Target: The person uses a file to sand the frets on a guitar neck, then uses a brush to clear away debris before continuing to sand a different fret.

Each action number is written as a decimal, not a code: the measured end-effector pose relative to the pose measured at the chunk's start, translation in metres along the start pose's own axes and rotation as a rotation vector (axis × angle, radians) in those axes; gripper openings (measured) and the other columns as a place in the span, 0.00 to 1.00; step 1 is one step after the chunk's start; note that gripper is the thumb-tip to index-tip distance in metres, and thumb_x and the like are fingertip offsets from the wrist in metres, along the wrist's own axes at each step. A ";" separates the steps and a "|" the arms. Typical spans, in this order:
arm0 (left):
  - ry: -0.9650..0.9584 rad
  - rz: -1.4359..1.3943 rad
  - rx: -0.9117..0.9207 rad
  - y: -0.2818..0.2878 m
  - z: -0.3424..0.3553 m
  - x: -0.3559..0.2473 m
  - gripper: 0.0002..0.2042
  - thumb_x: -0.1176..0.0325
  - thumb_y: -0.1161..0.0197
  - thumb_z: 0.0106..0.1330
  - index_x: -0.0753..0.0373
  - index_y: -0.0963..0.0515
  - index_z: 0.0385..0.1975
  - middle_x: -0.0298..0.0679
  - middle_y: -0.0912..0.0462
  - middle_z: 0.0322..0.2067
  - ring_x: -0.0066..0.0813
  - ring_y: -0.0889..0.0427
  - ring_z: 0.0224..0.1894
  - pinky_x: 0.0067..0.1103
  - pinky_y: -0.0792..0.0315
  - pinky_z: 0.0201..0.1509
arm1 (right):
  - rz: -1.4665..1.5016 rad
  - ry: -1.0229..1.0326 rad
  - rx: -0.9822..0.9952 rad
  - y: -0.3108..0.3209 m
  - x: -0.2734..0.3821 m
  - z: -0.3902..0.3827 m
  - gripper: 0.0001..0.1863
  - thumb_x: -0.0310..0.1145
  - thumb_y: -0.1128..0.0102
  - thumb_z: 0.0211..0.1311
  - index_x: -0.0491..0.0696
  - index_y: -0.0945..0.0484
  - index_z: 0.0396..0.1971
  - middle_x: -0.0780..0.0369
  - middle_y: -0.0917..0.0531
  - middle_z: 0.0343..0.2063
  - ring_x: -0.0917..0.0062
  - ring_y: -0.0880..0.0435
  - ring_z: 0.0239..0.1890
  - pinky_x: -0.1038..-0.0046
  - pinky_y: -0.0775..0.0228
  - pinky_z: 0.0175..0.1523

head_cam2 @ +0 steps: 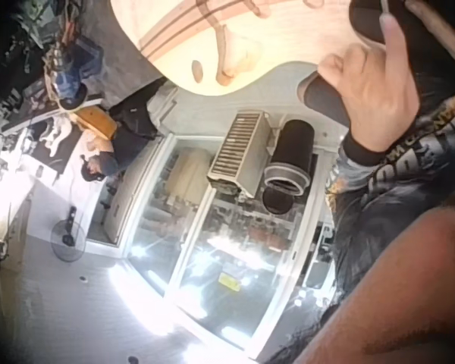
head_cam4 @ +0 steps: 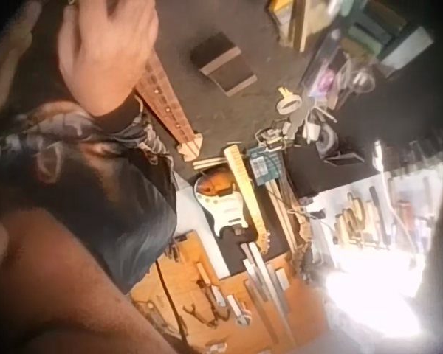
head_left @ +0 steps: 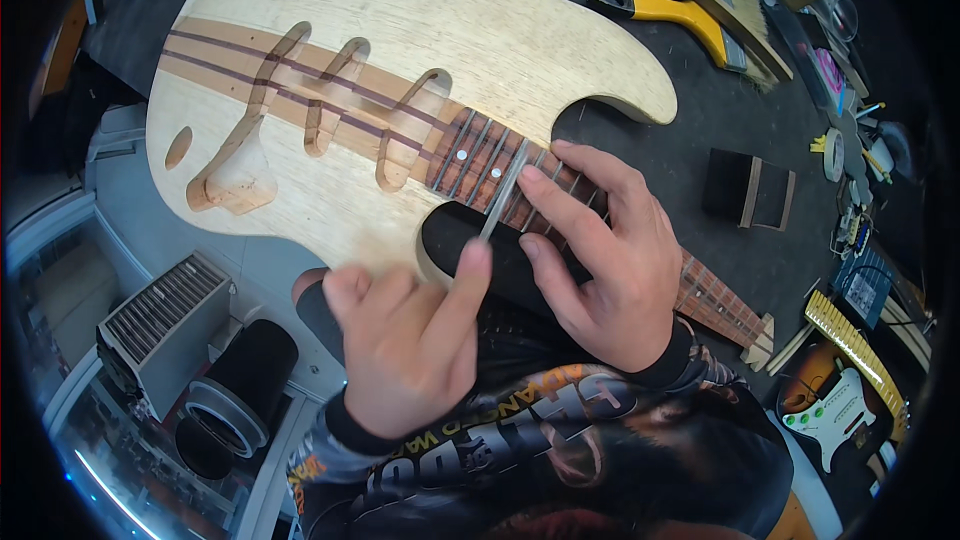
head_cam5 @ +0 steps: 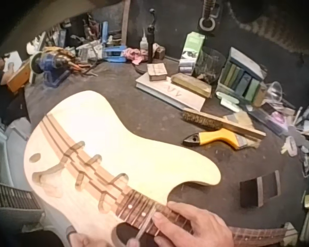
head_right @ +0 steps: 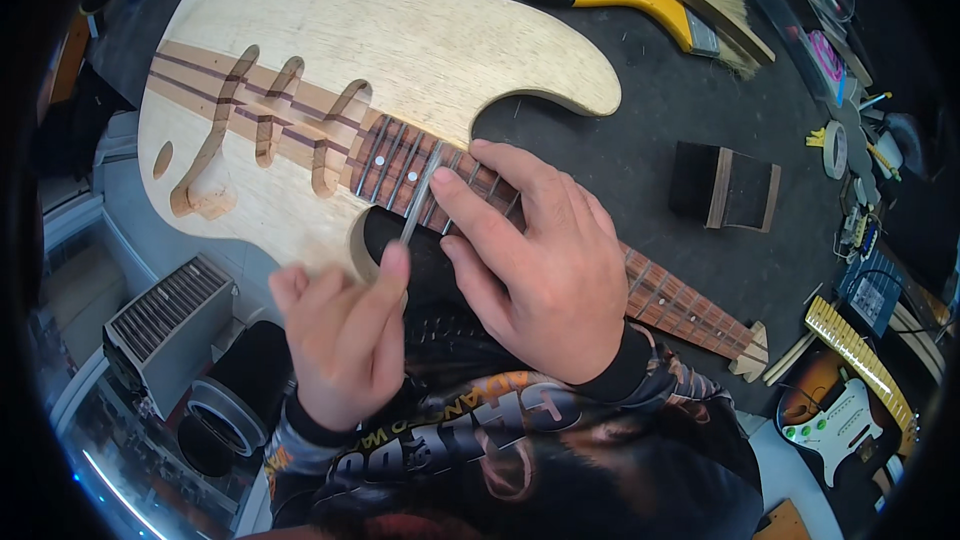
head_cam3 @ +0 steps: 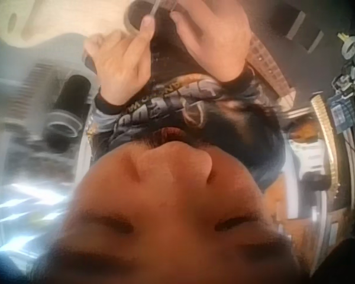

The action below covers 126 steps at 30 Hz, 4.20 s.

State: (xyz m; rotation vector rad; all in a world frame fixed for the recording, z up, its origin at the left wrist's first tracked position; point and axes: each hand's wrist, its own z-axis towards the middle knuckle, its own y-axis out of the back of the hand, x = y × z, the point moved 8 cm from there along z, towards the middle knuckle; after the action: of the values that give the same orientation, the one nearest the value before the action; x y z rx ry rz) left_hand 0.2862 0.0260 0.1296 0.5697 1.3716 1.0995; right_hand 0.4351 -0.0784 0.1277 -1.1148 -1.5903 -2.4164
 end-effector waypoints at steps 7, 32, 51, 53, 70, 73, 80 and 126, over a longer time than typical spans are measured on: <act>-0.012 -0.003 -0.049 -0.007 0.045 0.004 0.30 0.75 0.27 0.62 0.64 0.12 0.69 0.28 0.31 0.24 0.31 0.27 0.31 0.39 0.43 0.48 | 0.027 -0.010 0.013 -0.001 0.003 0.002 0.34 0.22 0.16 0.54 0.53 0.09 0.65 0.53 0.13 0.64 0.57 0.06 0.54 0.60 0.14 0.58; 0.000 0.042 -0.013 -0.001 0.007 0.000 0.29 0.74 0.27 0.63 0.64 0.12 0.69 0.28 0.28 0.24 0.32 0.26 0.32 0.40 0.42 0.49 | 0.011 0.007 -0.019 -0.001 -0.001 -0.001 0.33 0.29 0.17 0.57 0.55 0.10 0.67 0.55 0.13 0.64 0.59 0.09 0.55 0.58 0.17 0.56; -0.011 0.047 -0.004 -0.001 0.040 0.004 0.28 0.77 0.27 0.67 0.64 0.13 0.70 0.28 0.24 0.26 0.32 0.25 0.32 0.39 0.43 0.49 | 0.014 0.036 -0.022 -0.005 0.002 0.003 0.30 0.28 0.16 0.56 0.55 0.07 0.62 0.54 0.12 0.63 0.59 0.09 0.54 0.58 0.15 0.57; 0.001 0.038 0.020 -0.004 0.031 0.003 0.28 0.77 0.27 0.66 0.64 0.13 0.69 0.28 0.23 0.26 0.32 0.26 0.32 0.39 0.43 0.50 | 0.023 0.011 -0.043 -0.004 -0.003 -0.001 0.30 0.28 0.15 0.56 0.54 0.07 0.62 0.54 0.12 0.62 0.59 0.09 0.55 0.58 0.15 0.56; 0.046 0.033 0.061 0.004 -0.004 0.006 0.31 0.73 0.28 0.62 0.64 0.13 0.69 0.27 0.28 0.25 0.30 0.26 0.33 0.41 0.42 0.49 | 0.010 0.025 -0.025 -0.004 0.003 0.000 0.29 0.28 0.15 0.54 0.53 0.07 0.60 0.54 0.12 0.62 0.58 0.08 0.57 0.58 0.15 0.57; 0.001 0.023 -0.026 -0.003 0.040 0.005 0.26 0.76 0.26 0.68 0.61 0.13 0.69 0.28 0.21 0.27 0.32 0.24 0.33 0.39 0.43 0.51 | 0.035 0.013 -0.042 -0.005 0.002 0.000 0.29 0.28 0.15 0.55 0.53 0.07 0.60 0.54 0.12 0.62 0.58 0.08 0.57 0.58 0.15 0.57; 0.054 0.056 0.073 0.005 -0.018 0.003 0.30 0.72 0.28 0.63 0.64 0.13 0.70 0.26 0.27 0.25 0.30 0.26 0.33 0.40 0.43 0.47 | 0.024 -0.002 -0.019 -0.003 0.005 0.000 0.27 0.27 0.15 0.55 0.52 0.07 0.57 0.54 0.11 0.62 0.58 0.08 0.57 0.57 0.15 0.58; -0.037 0.044 0.005 -0.008 0.047 0.004 0.30 0.73 0.31 0.65 0.65 0.15 0.71 0.29 0.27 0.26 0.32 0.24 0.36 0.41 0.41 0.49 | 0.011 0.020 -0.033 -0.004 0.001 0.002 0.27 0.28 0.16 0.57 0.52 0.08 0.59 0.54 0.12 0.63 0.59 0.09 0.56 0.57 0.16 0.58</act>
State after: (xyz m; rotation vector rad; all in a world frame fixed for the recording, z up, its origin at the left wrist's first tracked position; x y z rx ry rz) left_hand 0.3319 0.0388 0.1292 0.6228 1.3357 1.1163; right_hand 0.4334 -0.0749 0.1257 -1.0979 -1.5396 -2.4475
